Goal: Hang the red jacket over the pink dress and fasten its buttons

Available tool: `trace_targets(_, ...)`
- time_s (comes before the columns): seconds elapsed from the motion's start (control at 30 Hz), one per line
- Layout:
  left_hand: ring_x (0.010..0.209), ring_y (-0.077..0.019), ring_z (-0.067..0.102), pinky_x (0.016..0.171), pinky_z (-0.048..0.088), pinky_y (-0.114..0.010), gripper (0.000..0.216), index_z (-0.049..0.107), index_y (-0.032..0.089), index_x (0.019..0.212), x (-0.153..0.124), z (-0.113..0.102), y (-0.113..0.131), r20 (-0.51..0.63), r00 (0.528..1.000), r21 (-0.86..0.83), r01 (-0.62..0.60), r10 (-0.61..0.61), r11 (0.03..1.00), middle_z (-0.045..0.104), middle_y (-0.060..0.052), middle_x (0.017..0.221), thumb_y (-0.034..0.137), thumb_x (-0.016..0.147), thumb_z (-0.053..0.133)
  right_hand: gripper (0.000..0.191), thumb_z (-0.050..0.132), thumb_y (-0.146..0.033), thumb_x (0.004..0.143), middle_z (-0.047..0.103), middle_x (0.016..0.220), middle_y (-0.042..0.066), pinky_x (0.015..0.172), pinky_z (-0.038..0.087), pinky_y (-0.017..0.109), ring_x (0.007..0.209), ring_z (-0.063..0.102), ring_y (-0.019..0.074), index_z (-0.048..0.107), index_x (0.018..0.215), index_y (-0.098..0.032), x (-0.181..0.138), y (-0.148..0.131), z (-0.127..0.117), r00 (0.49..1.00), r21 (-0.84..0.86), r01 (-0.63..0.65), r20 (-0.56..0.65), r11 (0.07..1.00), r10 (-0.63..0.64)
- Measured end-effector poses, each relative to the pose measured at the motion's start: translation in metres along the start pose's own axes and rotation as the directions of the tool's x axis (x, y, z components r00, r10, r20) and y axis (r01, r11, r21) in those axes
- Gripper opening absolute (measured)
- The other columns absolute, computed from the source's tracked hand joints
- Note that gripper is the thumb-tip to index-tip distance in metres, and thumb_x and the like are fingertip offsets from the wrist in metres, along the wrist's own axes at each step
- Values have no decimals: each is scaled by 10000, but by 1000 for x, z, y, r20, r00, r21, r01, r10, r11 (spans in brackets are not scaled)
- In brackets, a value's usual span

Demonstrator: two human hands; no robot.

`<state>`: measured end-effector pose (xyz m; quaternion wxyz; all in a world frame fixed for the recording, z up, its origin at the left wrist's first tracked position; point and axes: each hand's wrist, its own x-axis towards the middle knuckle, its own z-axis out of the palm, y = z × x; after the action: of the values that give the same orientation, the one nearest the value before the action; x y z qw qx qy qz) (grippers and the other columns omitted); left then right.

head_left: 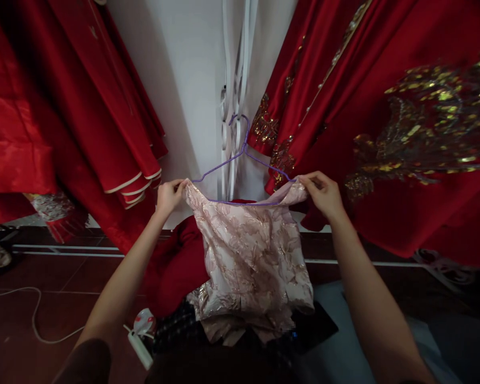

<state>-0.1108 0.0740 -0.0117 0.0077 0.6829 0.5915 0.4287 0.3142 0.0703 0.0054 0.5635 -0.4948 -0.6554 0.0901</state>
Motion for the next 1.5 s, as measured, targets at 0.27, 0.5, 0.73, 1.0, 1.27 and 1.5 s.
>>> trace_targets(0.27, 806, -210, 654, 696, 453, -263, 332, 650, 215, 964, -67, 4, -23, 199, 980, 102, 7, -27, 995, 707, -65, 930, 427, 882, 408, 338, 601, -514, 727, 656, 706, 66, 689, 499, 382, 679, 615, 219, 603, 732, -177, -72, 40, -6, 952, -73, -251, -201, 965, 232)
trace_targets(0.5, 1086, -170, 546, 971, 408, -330, 211, 588, 191, 953, -52, 15, 58, 176, 850, -73, -492, 497, 868, 611, -79, 1141, 287, 910, 405, 242, 496, -439, 855, 658, 1069, 70, 881, 460, 389, 967, 616, 220, 610, 886, -228, -85, -33, 3, 999, -133, 36, 30, 990, -33)
trace_targets(0.73, 1245, -207, 423, 1082, 271, -485, 211, 616, 191, 866, -40, 64, 88, 332, 734, -82, -603, 592, 794, 529, -72, 1298, 246, 894, 414, 232, 451, -423, 883, 536, 1292, 94, 1004, 382, 436, 1182, 514, 221, 560, 899, -219, -59, -37, -1, 984, -78, 141, -103, 987, -148)
trace_targets(1.0, 1215, -214, 428, 1105, 175, -509, 222, 631, 224, 907, -81, 45, 87, 308, 765, -31, -586, 566, 810, 499, -48, 1319, 292, 903, 420, 231, 438, -421, 885, 653, 1091, 74, 910, 442, 447, 1029, 607, 228, 550, 921, -222, -57, 1, -19, 917, -201, -49, -397, 978, -35)
trace_targets(1.27, 1214, -223, 419, 1088, 191, -508, 222, 645, 231, 905, -88, 30, 90, 303, 777, -16, -575, 552, 818, 508, -47, 1308, 287, 902, 429, 232, 455, -413, 875, 675, 1026, 146, 815, 445, 371, 950, 621, 274, 570, 890, -212, -57, -10, -27, 878, -292, -170, -478, 941, 10)
trace_targets(1.5, 1237, -229, 396, 1090, 159, -496, 220, 645, 220, 913, -87, 32, 93, 310, 769, -53, -573, 558, 818, 496, -49, 1329, 286, 903, 435, 204, 479, -406, 865, 676, 961, 84, 820, 453, 393, 920, 621, 260, 596, 875, -239, -41, -23, -19, 921, -261, 27, -369, 965, -125)
